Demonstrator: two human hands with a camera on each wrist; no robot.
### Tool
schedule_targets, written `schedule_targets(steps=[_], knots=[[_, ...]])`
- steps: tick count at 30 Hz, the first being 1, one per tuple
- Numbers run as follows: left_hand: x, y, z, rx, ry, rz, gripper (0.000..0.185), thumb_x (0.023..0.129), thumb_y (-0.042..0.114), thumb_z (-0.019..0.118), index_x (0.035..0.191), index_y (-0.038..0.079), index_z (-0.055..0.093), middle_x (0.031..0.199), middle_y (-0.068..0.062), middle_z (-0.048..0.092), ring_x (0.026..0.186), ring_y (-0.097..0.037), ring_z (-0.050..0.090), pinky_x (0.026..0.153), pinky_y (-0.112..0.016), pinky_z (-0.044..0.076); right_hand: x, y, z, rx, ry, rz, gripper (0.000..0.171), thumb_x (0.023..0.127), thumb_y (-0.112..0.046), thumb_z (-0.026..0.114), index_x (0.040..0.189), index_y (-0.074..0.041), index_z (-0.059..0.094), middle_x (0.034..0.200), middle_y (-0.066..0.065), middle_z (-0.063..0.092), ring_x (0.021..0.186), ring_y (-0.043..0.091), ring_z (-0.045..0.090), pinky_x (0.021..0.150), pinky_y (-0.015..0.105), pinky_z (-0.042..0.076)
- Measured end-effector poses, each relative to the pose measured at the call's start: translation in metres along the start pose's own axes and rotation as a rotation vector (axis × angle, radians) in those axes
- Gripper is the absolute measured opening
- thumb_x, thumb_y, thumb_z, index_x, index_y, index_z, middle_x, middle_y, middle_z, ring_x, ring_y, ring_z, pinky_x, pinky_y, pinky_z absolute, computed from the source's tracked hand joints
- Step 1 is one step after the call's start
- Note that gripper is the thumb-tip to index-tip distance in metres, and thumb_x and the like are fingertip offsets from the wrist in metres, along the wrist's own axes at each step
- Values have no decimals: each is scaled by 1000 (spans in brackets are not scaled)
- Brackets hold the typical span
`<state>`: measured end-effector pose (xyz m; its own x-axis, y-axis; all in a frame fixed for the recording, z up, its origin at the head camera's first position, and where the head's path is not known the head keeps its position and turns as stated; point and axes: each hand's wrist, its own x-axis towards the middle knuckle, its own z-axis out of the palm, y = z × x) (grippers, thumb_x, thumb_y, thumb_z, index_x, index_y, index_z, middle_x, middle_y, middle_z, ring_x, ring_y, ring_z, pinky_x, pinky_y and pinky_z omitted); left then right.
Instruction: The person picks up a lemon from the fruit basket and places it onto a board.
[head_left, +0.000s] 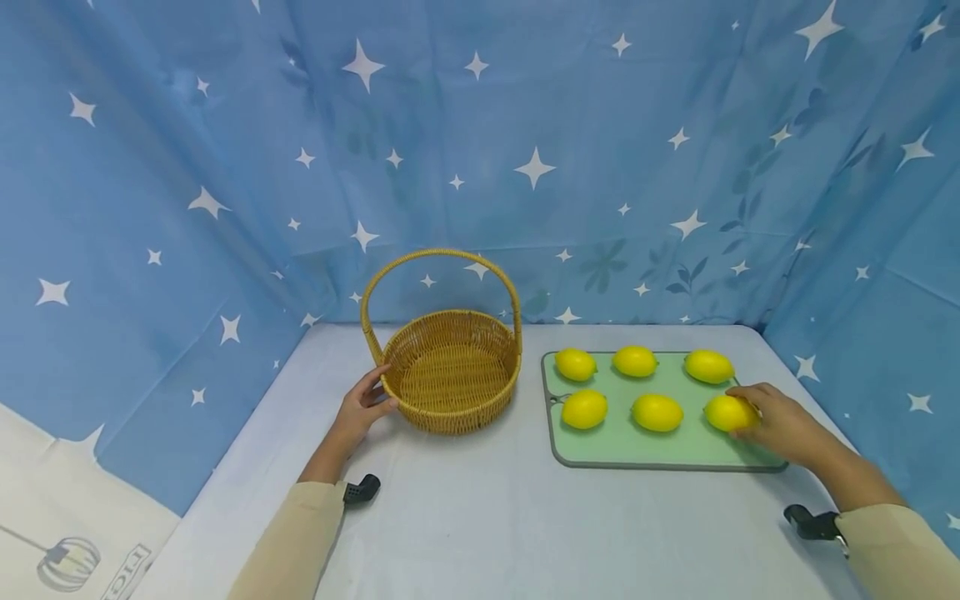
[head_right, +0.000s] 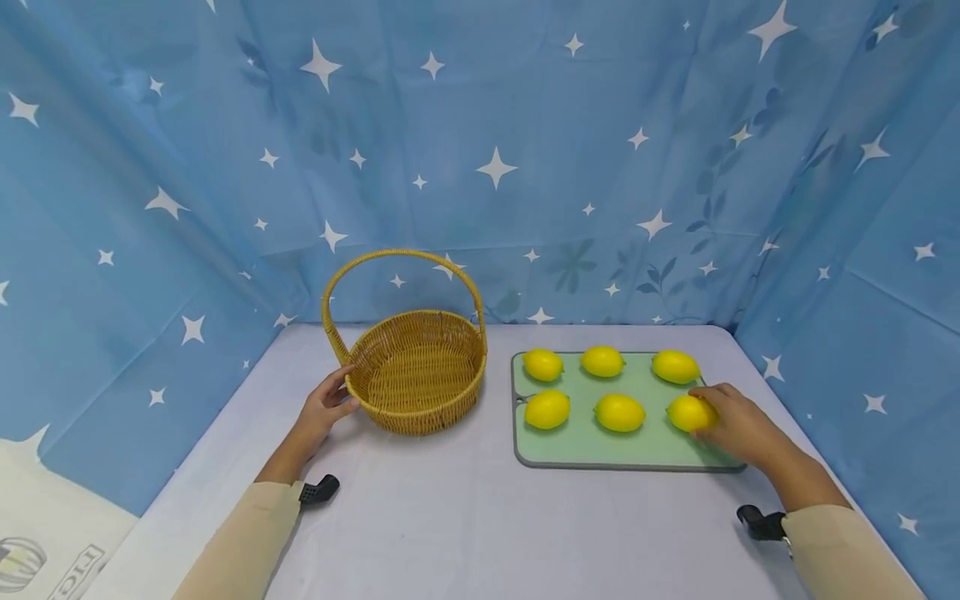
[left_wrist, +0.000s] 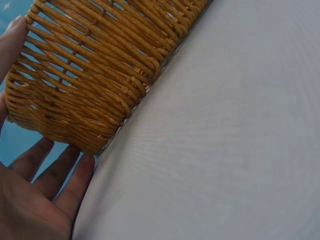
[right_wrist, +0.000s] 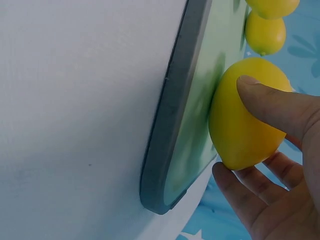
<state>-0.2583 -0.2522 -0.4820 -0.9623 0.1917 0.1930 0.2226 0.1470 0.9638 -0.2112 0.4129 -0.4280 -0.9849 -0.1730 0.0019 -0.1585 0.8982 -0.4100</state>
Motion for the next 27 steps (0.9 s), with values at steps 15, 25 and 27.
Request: schedule_targets(steps=[15, 25, 27], knots=[[-12, 11, -5, -6, 5, 29, 69, 93, 10, 68, 152, 12, 34, 159, -11, 20, 136, -39, 35, 94, -25, 46, 2, -3, 3, 19, -26, 16, 74, 77, -19, 82, 135, 6, 45, 128, 37, 40, 113, 55, 41, 91, 72, 32], [-11, 32, -18, 18, 101, 149, 61, 90, -5, 65, 146, -4, 39, 156, -20, 23, 134, -45, 34, 99, -31, 45, 8, -7, 6, 7, -28, -9, 85, 72, -26, 87, 138, 6, 44, 129, 35, 39, 110, 52, 44, 90, 71, 36], [-8, 34, -24, 63, 137, 179, 60, 90, -4, 66, 146, 0, 42, 156, -17, 26, 135, -41, 34, 102, -39, 42, 11, -8, 4, -4, -25, -12, 85, 73, -28, 87, 138, 6, 44, 129, 35, 39, 109, 51, 45, 89, 70, 37]])
